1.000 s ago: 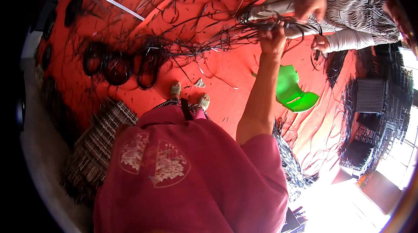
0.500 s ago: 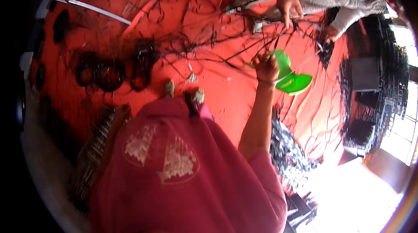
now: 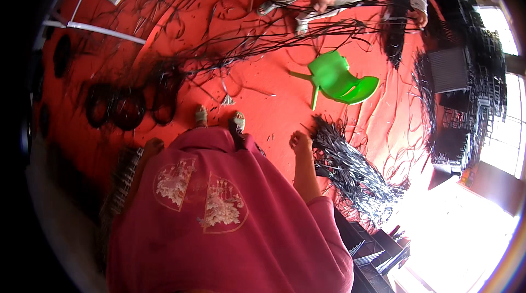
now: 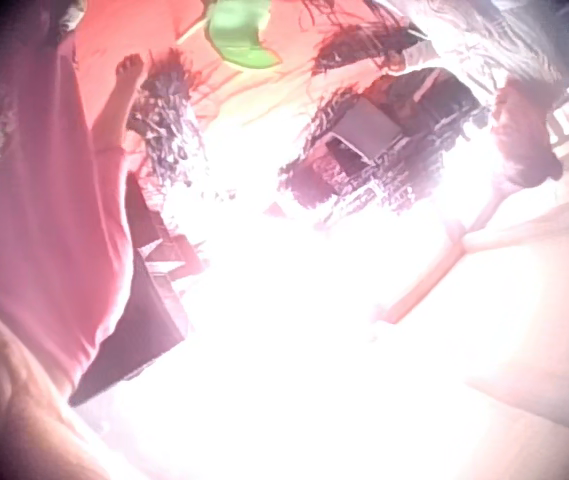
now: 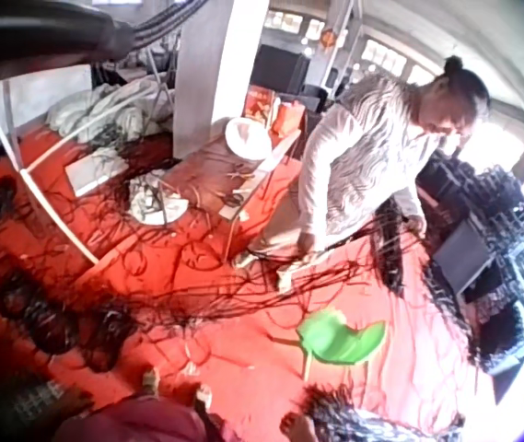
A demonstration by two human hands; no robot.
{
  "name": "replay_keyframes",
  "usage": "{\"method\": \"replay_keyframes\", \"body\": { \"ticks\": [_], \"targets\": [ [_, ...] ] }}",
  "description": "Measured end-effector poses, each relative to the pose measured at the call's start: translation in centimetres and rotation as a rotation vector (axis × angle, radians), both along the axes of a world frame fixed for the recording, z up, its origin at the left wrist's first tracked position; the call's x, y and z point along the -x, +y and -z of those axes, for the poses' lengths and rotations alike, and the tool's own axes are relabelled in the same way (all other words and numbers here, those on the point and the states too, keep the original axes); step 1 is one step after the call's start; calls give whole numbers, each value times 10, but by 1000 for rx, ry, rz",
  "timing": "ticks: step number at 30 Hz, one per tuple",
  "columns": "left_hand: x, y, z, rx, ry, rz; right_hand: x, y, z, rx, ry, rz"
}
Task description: The person gathers and organizes black plastic strips from a red floor, separating tangled pieces and placing them into neat bundles. They repeatedly pick up, untangle, and stack the strips while another person works nearby.
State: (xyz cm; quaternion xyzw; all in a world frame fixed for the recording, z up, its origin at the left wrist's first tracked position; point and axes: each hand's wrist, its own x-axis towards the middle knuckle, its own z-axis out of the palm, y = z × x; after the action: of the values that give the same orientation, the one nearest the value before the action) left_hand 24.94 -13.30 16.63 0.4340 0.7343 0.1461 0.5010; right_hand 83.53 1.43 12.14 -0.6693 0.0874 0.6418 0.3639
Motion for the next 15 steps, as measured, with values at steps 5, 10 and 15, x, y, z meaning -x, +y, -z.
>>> {"method": "replay_keyframes", "body": {
  "ticks": [5, 10, 15],
  "targets": [
    [-17, 21, -15, -35, 6, 29, 16, -10, -31, 33, -101, -122],
    [-9, 24, 12, -18, -72, -76, 18, -6, -40, -16, -307, -398],
    [-13, 37, 0, -45, 129, -45, -6, -2, 2, -30, -260, -458]
  ]
}}
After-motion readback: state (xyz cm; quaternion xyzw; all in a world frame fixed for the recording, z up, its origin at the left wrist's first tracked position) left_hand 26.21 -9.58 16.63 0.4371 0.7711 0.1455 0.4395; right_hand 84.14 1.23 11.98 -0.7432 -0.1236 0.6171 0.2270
